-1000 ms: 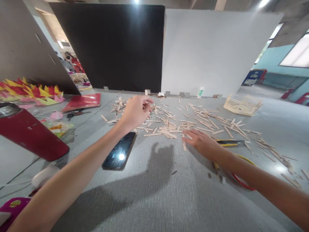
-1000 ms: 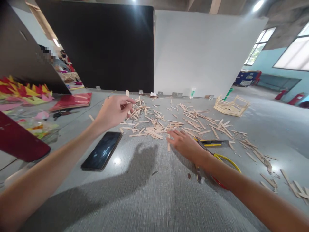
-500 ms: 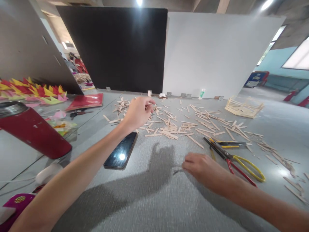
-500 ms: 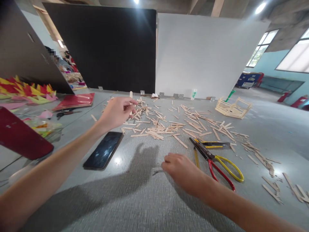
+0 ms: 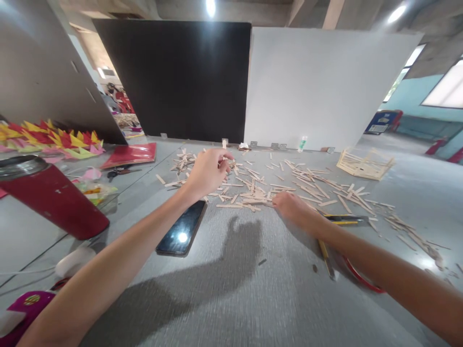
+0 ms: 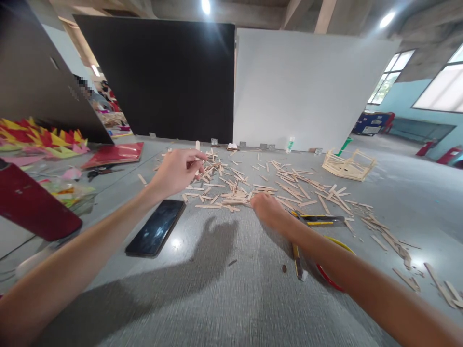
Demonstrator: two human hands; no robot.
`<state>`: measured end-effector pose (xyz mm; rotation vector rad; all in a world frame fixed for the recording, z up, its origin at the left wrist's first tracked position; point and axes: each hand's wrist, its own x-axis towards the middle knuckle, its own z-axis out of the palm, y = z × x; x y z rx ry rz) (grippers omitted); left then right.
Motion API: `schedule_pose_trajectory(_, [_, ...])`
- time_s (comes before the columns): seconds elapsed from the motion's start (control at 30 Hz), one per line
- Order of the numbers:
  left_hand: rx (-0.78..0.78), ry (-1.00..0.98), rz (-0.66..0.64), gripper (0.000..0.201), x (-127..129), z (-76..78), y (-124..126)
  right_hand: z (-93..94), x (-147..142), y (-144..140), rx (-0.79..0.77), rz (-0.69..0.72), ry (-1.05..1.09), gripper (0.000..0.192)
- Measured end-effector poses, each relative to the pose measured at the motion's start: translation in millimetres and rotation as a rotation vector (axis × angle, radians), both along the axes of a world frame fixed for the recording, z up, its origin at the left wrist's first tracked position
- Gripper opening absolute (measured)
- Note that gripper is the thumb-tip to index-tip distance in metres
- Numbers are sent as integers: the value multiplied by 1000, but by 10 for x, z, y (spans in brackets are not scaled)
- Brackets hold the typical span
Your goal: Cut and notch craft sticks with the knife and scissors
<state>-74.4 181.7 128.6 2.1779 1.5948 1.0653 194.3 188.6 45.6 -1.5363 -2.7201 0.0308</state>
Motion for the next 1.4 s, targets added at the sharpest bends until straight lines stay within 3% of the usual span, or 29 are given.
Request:
schedule_pose_trajectory(0.1, [7,5,-7,31,6,-10,8,78,-206,-411,10,69,21,20])
schedule_pose_trajectory(0.17, [6,3,-12,30,9,-19,11,88,-405,-809,-25,198,48,8])
schedule_pose_trajectory(0.27, [-5,-5,-15,29,8,-26,7,28,-703,-1377,-129,446,72,11])
schedule_pose_trajectory(0.33, [-9,-4,-16,28,6,-23,1,-48,-841,-1570,-175,565,84,4])
schedule_pose_trajectory(0.43, [-2,3,-17,28,1,-8,-8,-177,-897,-1409,-158,519,91,14])
schedule_pose_trajectory(0.47, [1,5,-16,28,-1,-2,-10,-216,-873,-1246,-139,460,93,17])
schedule_pose_trajectory(0.53, [6,6,-12,29,-5,6,-12,-273,-773,-836,-112,335,97,8])
schedule_pose_trajectory(0.63, [3,0,-12,30,-10,6,-13,-289,-546,-251,-59,178,116,20])
schedule_pose_trajectory(0.77, [-5,-9,-25,30,-6,-11,-10,-232,-273,81,3,106,159,26])
schedule_pose_trajectory(0.87, [-3,-11,-36,28,-1,-19,-6,-184,-177,-23,51,116,198,23])
schedule_pose_trajectory(0.93, [-3,-11,-36,28,0,-19,-4,-147,-157,-246,80,156,222,16])
schedule_pose_trajectory(1.13, [-16,-21,-38,27,0,-18,-12,-133,-159,-1480,-26,554,196,18])
schedule_pose_trajectory(1.23, [-22,-31,-36,26,11,-23,-15,-228,-129,-1901,70,711,205,19])
schedule_pose_trajectory(1.3, [-27,-37,-37,26,20,-28,-13,-276,-77,-1882,3,617,168,13])
schedule_pose_trajectory(1.4, [-33,-40,-47,26,34,-32,-14,-271,28,-1426,-32,429,129,19])
